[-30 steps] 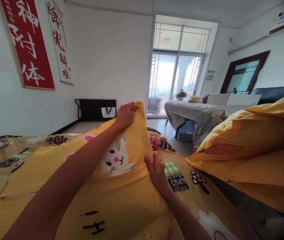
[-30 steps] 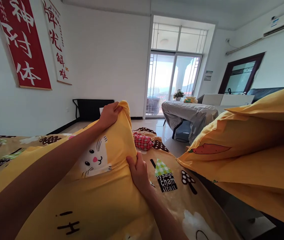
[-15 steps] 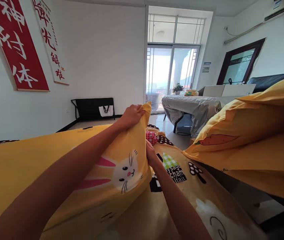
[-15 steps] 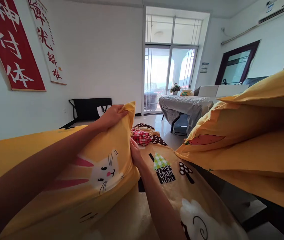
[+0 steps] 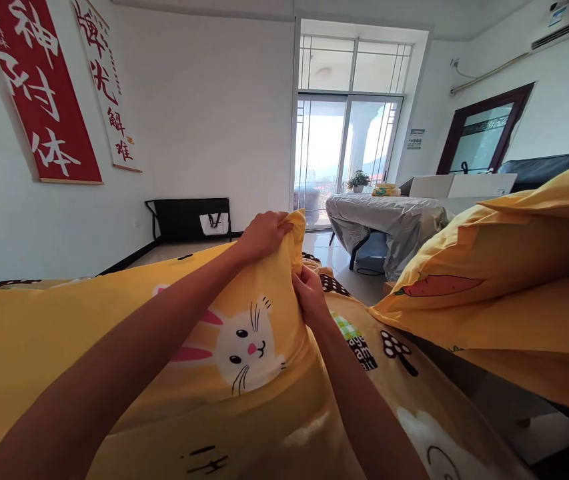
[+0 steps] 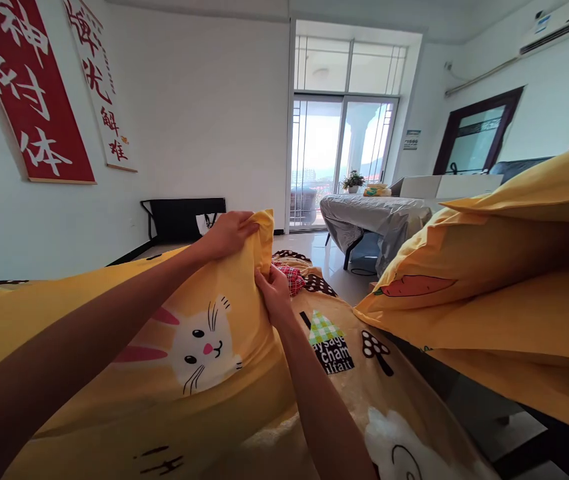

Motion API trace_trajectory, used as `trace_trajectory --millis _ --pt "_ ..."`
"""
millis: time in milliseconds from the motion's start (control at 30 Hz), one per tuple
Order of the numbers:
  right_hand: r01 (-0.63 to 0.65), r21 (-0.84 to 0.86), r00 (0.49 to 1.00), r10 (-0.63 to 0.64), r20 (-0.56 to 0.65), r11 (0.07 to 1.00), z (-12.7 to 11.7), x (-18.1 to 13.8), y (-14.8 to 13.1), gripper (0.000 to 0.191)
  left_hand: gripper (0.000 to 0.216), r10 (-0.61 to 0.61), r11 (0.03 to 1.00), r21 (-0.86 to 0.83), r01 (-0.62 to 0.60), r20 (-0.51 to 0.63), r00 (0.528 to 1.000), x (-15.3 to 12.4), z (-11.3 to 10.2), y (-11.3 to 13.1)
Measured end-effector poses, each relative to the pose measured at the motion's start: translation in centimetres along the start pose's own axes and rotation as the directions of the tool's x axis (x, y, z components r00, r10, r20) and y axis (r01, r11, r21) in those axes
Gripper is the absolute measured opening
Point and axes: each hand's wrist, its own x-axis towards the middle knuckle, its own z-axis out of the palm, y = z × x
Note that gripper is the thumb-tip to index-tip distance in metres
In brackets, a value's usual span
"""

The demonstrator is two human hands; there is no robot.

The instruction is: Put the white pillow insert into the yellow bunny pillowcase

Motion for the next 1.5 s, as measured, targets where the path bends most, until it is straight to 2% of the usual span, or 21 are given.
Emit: trace_trajectory --millis 67,133,167,233,267,333,400,500,600,667,733,833,900,1000,1067,1133,1200,1267,1367,1433,1500 --pt "0.111 -0.147 0.985 -0.128 -0.114 0.983 0.9 0.4 -0.3 0.036 0.022 0.038 0.997 0.071 -0.034 -0.049 0.998 0.0 0.3 -0.4" --pt "0.209 -0.394 0.928 -0.308 -0.209 0.895 1.1 0.7 -0.1 0.029 0.024 0.048 0.995 0.090 -0.039 -0.097 0.994 -0.3 0.3 -1.1" --pt "0.223 -0.508 0.900 -0.376 -0.221 0.832 1.0 0.9 0.1 0.026 0.024 0.042 0.996 0.084 -0.033 -0.114 0.993 -0.5 0.2 -1.5" --pt "0.207 -0.637 0.885 -0.419 -0.202 0.742 0.2 1.1 0.3 0.030 0.025 0.034 0.998 0.060 -0.027 -0.121 0.992 -0.9 -0.1 -2.3" --pt "0.194 -0.643 0.897 -0.400 -0.190 0.741 -0.3 1.1 0.4 0.035 0.026 0.039 0.998 0.047 -0.034 -0.108 0.993 -1.0 -0.3 -2.5" --pt "0.173 -0.526 0.941 -0.297 -0.160 0.833 -1.2 1.1 0.3 0.037 0.029 0.051 0.998 0.027 -0.049 -0.077 0.996 -1.1 -0.5 -2.5" --pt "0.096 -0.270 0.989 -0.123 -0.085 0.958 -1.6 1.0 0.1 0.031 0.030 0.048 0.998 0.034 -0.045 -0.071 0.996 -0.9 -0.4 -1.9" --pt "-0.081 0.034 0.997 0.081 0.002 0.996 -1.0 1.1 0.0 0.033 0.025 0.020 0.997 0.076 -0.011 -0.116 0.993 -0.5 0.6 -0.8" --pt "-0.067 0.058 0.996 0.070 -0.053 0.996 -0.2 1.2 0.4 0.038 0.020 -0.015 0.998 0.053 0.023 -0.139 0.990 0.0 1.4 -0.4" --pt "-0.076 0.050 0.997 0.077 -0.023 0.996 -0.5 0.7 0.7 0.041 0.018 -0.044 0.999 0.011 0.046 -0.117 0.992 0.3 1.2 -0.7" --pt "-0.199 0.055 0.977 0.193 0.094 0.979 -1.5 -0.4 0.8 0.040 0.018 -0.077 0.997 -0.010 0.077 -0.111 0.991 0.6 0.6 -1.2" --pt "-0.362 0.011 0.894 0.343 0.286 0.932 -3.0 -2.7 0.4 0.038 0.017 -0.127 0.992 -0.013 0.126 -0.150 0.981 0.9 -0.3 -1.8" --pt "-0.344 -0.042 0.883 0.339 0.326 0.938 -3.3 -4.0 0.1 0.037 0.017 -0.130 0.991 -0.013 0.130 -0.152 0.980 1.0 -0.3 -2.0" --pt "-0.179 -0.282 0.949 0.241 0.203 0.942 -2.8 -4.6 -0.2 0.026 0.019 -0.114 0.993 0.003 0.115 -0.137 0.984 1.0 0.4 -2.5" --pt "-0.058 -0.544 0.990 0.117 0.075 0.837 -2.3 -4.4 0.1 0.015 0.019 -0.120 0.992 0.004 0.122 -0.148 0.982 0.9 0.7 -2.9" --pt "-0.008 -0.731 1.000 0.013 0.000 0.682 -2.1 -4.1 0.6 0.009 0.019 -0.140 0.990 -0.006 0.140 -0.156 0.978 0.7 0.8 -3.4" --pt "0.016 -0.812 0.999 -0.040 -0.009 0.584 -2.3 -3.9 1.2 0.011 0.019 -0.160 0.987 -0.018 0.159 -0.147 0.976 0.6 0.6 -3.7" --pt "0.068 -0.841 0.997 -0.062 0.041 0.537 -2.7 -3.8 1.7 0.020 0.018 -0.160 0.987 -0.007 0.161 -0.137 0.978 0.4 0.4 -3.8" --pt "0.130 -0.832 0.991 -0.059 0.117 0.539 -3.4 -3.9 2.2 0.032 0.020 -0.117 0.984 0.118 0.133 -0.134 0.984 0.1 0.4 -3.8" --pt "0.113 -0.794 0.994 -0.062 0.095 0.597 -3.6 -3.8 2.6 0.027 0.021 -0.073 0.965 0.238 0.110 -0.158 0.985 -0.1 0.7 -3.8" --pt "0.067 -0.712 0.998 -0.059 0.035 0.699 -3.3 -3.7 3.3 0.018 0.023 -0.054 0.957 0.271 0.106 -0.192 0.980 -0.2 1.3 -3.9"
